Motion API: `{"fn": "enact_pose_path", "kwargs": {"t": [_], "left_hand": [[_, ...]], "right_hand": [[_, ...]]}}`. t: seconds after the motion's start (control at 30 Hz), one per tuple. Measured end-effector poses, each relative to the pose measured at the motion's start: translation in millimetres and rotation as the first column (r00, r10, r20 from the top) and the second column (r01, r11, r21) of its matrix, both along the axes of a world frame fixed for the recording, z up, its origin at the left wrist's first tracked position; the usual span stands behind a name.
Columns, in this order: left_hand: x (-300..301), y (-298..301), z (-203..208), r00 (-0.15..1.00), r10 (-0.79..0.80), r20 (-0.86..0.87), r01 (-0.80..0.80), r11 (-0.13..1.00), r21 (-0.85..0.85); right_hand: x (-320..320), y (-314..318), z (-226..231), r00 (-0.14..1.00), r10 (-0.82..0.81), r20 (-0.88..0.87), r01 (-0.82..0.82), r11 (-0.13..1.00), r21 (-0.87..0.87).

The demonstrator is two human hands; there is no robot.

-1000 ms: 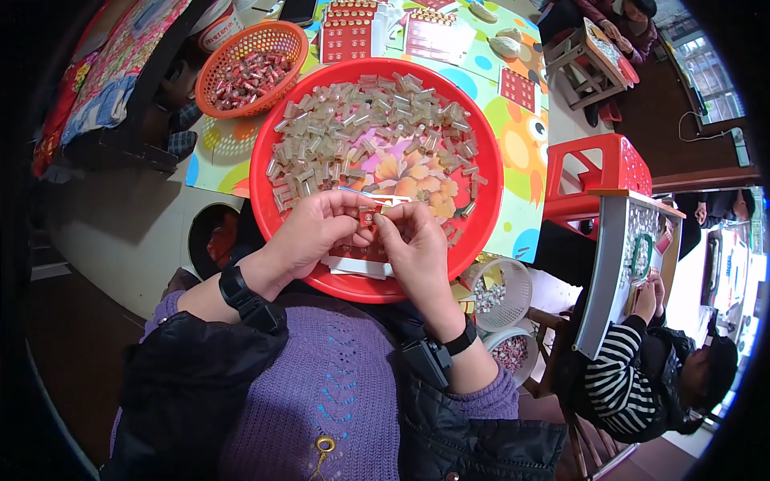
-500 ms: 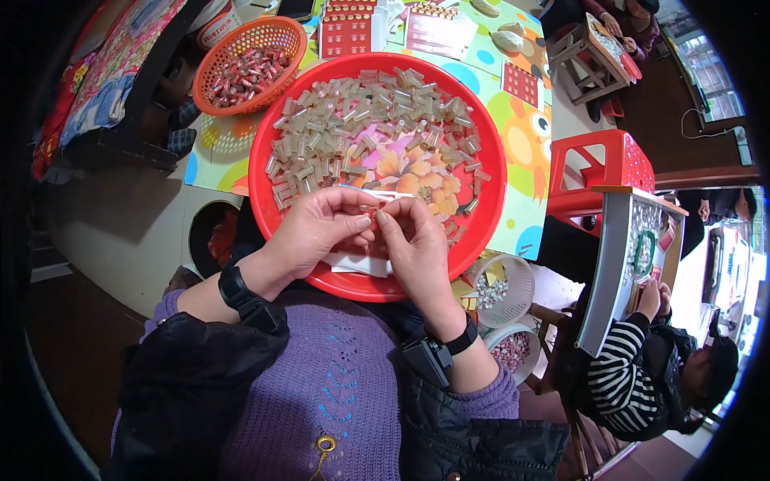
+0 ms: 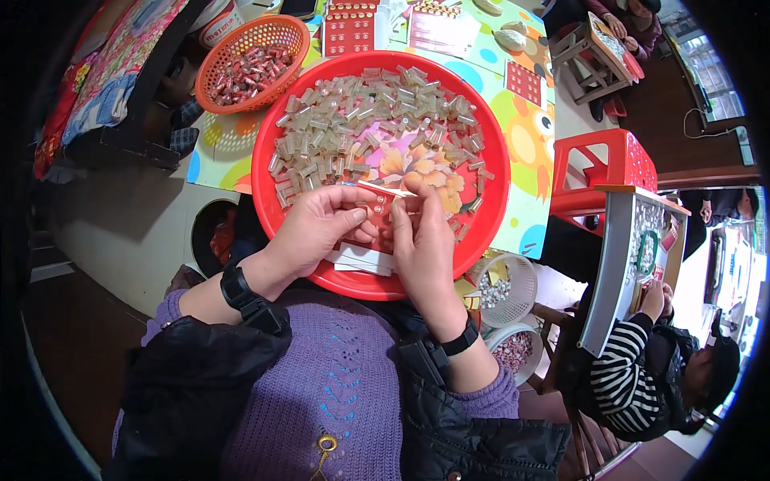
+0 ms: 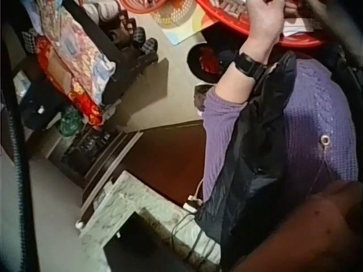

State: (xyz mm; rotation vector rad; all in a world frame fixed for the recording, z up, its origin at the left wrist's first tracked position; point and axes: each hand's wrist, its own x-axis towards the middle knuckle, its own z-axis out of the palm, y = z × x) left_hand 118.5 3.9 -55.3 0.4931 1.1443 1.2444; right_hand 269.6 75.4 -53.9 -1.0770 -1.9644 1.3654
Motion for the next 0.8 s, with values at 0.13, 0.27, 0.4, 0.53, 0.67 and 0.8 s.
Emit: {"fn": "enact_pose_path", "kwargs": {"t": [0.13, 0.27, 0.4, 0.53, 0.67, 0.8], "left_hand": [[-0.9, -1.5, 8.6, 0.984, 0.134, 0.120, -0.132, 0.991, -0.022], [-20.1, 1.2, 16.4, 0.998, 0.056, -0.039, -0.054, 0.997, 0.048], [-43.0, 23.6, 23.5, 0.790, 0.100, -0.605, -0.007, 0.988, 0.155], [-46.7, 41.0, 26.1, 0.088, 0.204, -0.975, 0.348, 0.911, 0.222], [-44.0, 49.1, 8.6, -0.193, 0.136, -0.972, 0.449, 0.893, 0.036], [-34.0, 46.1, 11.7, -0.093, 0.195, -0.976, 0.394, 0.908, 0.144]], "right_hand": [[-6.9, 5.5, 6.6, 0.968, -0.016, 0.251, -0.067, 0.945, 0.319], [-12.2, 8.4, 10.7, 0.898, -0.046, 0.437, -0.211, 0.827, 0.520], [-9.8, 13.4, 5.4, 0.905, -0.041, 0.423, -0.249, 0.756, 0.605], [-5.7, 18.1, 8.3, 0.939, 0.041, 0.342, -0.251, 0.760, 0.599], [-6.6, 22.4, 13.6, 0.939, 0.143, 0.314, -0.271, 0.868, 0.416], [-2.1, 24.2, 7.5, 0.927, 0.109, 0.358, -0.264, 0.868, 0.421]]}}
